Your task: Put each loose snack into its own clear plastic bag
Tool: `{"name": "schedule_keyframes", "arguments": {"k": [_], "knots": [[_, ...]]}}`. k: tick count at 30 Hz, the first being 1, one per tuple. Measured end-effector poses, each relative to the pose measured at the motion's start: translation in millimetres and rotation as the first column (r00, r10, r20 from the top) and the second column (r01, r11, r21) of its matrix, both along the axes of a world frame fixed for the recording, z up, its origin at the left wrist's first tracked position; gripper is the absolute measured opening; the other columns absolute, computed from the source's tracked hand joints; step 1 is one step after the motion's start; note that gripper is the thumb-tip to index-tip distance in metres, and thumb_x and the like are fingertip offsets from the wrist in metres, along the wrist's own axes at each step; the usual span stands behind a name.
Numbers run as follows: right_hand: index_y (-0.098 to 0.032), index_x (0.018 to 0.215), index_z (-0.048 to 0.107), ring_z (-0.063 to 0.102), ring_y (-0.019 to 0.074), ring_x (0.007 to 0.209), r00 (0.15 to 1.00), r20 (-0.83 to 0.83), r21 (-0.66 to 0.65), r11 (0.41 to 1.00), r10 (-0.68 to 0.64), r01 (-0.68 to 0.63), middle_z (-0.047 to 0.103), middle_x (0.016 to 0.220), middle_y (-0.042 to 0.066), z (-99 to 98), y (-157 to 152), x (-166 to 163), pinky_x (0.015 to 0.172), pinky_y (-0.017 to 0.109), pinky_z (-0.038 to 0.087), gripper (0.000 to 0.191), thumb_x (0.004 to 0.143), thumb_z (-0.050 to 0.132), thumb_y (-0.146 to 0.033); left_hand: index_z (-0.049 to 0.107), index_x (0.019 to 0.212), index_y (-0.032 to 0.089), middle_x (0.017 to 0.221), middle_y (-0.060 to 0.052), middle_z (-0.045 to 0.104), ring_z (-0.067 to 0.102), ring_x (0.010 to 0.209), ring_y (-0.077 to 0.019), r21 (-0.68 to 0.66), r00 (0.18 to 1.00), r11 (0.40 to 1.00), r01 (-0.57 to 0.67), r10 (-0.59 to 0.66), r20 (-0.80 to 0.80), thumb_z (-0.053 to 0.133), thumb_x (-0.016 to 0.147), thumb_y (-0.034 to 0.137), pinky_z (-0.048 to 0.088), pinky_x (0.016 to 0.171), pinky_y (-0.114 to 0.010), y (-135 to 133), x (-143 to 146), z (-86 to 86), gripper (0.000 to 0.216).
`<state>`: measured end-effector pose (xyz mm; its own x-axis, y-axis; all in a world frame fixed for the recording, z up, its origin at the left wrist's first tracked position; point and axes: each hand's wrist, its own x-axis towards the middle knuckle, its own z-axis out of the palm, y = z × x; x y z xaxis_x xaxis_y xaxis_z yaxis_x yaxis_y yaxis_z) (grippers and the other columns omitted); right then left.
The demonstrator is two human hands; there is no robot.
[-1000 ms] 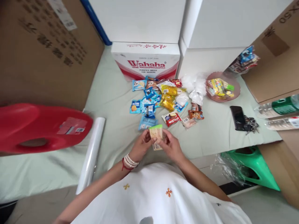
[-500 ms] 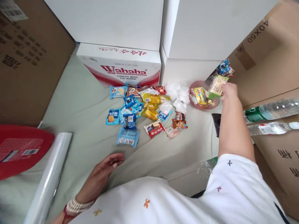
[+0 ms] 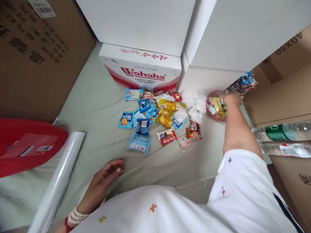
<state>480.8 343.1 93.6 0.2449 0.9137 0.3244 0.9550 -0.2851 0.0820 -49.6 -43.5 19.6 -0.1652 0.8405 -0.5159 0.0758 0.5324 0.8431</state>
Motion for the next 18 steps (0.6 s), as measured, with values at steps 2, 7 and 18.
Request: {"name": "schedule_keyframes", "arguments": {"k": [2,7,18], "knots": [[0.013,0.112,0.067,0.050,0.0302,0.111,0.991,-0.027,0.097,0.987,-0.128,0.130,0.054,0.119,0.042,6.2,-11.2,-6.0,0.077,0.046,0.033,0.056,0.105,0.042,-0.036,0.071,0.107,0.020,0.107,-0.008,0.070,0.066,0.091,-0.0235,-0.003,0.999,1.000,-0.026,0.026,0.032,0.073,0.080,0.061,0.056,0.087,-0.038,2.5,-3.6,-0.2,0.049],[-0.009,0.114,0.069,0.058,0.0251,0.101,0.978,-0.134,0.243,0.962,0.163,-0.127,0.068,0.107,0.020,-0.7,-74.3,-47.8,0.086,0.037,0.037,0.030,0.101,0.046,-0.024,0.072,0.103,0.019,0.105,-0.008,0.070,0.064,0.090,-0.0227,0.017,0.995,0.998,-0.061,0.059,0.080,0.076,0.076,0.061,0.057,0.080,-0.035,10.8,-9.9,-0.9,0.050],[-0.018,0.098,0.066,0.063,0.0184,0.069,0.536,-0.809,0.229,0.969,0.241,-0.090,0.069,0.081,0.004,-61.4,-194.2,-133.8,0.071,0.032,0.051,0.027,0.086,0.064,-0.041,0.072,0.096,0.020,0.093,-0.005,0.068,0.061,0.085,-0.0193,0.161,0.979,0.977,0.141,-0.162,0.126,0.071,0.085,0.048,0.050,0.076,-0.029,18.6,-0.4,16.2,0.030]]}}
